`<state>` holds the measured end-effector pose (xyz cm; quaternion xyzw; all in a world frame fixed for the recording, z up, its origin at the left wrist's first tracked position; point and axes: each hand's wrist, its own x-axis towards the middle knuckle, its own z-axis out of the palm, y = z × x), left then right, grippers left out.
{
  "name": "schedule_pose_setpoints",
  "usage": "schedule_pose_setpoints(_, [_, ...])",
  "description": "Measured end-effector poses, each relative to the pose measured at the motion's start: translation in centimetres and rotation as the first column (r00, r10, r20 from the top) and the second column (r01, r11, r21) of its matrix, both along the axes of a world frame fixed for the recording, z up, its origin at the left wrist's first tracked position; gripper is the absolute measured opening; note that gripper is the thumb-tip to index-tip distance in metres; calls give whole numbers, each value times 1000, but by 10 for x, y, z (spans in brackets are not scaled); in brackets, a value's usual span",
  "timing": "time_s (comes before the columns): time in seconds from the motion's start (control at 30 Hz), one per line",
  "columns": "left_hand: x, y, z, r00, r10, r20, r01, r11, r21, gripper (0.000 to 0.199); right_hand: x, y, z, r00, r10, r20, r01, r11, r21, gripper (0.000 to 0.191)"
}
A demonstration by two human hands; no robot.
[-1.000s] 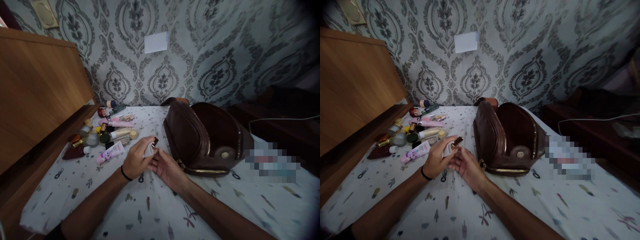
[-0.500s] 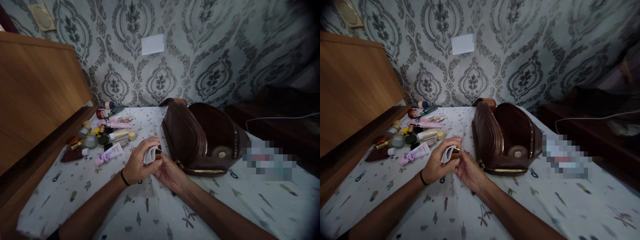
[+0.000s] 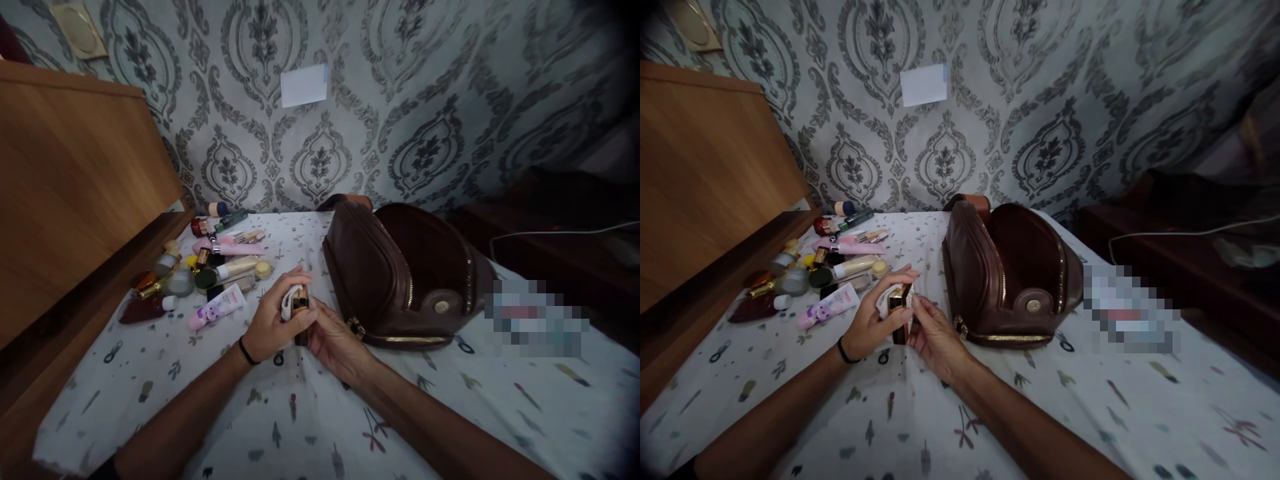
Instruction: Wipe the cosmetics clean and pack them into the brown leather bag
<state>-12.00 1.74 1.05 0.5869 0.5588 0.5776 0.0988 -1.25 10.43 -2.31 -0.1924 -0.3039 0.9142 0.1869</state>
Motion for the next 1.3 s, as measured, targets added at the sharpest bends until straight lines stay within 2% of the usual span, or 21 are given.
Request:
schedule_pose_setpoints(0.17, [0, 1, 0, 992, 43, 121, -41, 999, -19, 30, 0, -1, 4, 998, 17, 52, -16, 1000, -20, 53])
schedule_pose_setpoints(0.5, [2, -2, 14, 968, 157, 198, -172, 984, 57, 18, 2, 5, 8, 988, 146, 55, -149, 987, 58, 50])
schedule_pose_setpoints(0.67, [-1, -1, 10, 954, 152, 260, -175, 982, 67, 18, 5, 6, 7, 976, 216, 39, -219, 973, 77, 47])
schedule_pose_setpoints(0.77, [-7, 0, 5, 985, 71, 156, -84, 993, 79, 33, 5, 6, 6, 968, 249, 26, -250, 968, 36, 43])
schedule_pose_setpoints(0.87, [-15, 0, 0, 995, -55, -83, 60, 996, 65, 75, 4, 6, 6, 976, 217, 22, -215, 975, -60, 37])
schedule_pose_setpoints(0.9, [-17, 0, -1, 987, -74, -144, 81, 996, 47, 86, 4, 6, 6, 978, 206, 19, -204, 976, -78, 36])
schedule_pose_setpoints(0.97, [-20, 0, -2, 976, -76, -204, 79, 997, 4, 92, 4, 7, 5, 977, 212, 15, -210, 975, -76, 35])
schedule_pose_setpoints(1.1, [-21, -1, -1, 983, -61, -171, 51, 997, -58, 77, 4, 7, 2, 966, 259, 20, -259, 966, -26, 36])
schedule_pose_setpoints(1.3, [-16, -1, 2, 991, -39, 129, 48, 997, -66, 49, 3, 7, 5, 956, 293, 18, -292, 955, -45, 38])
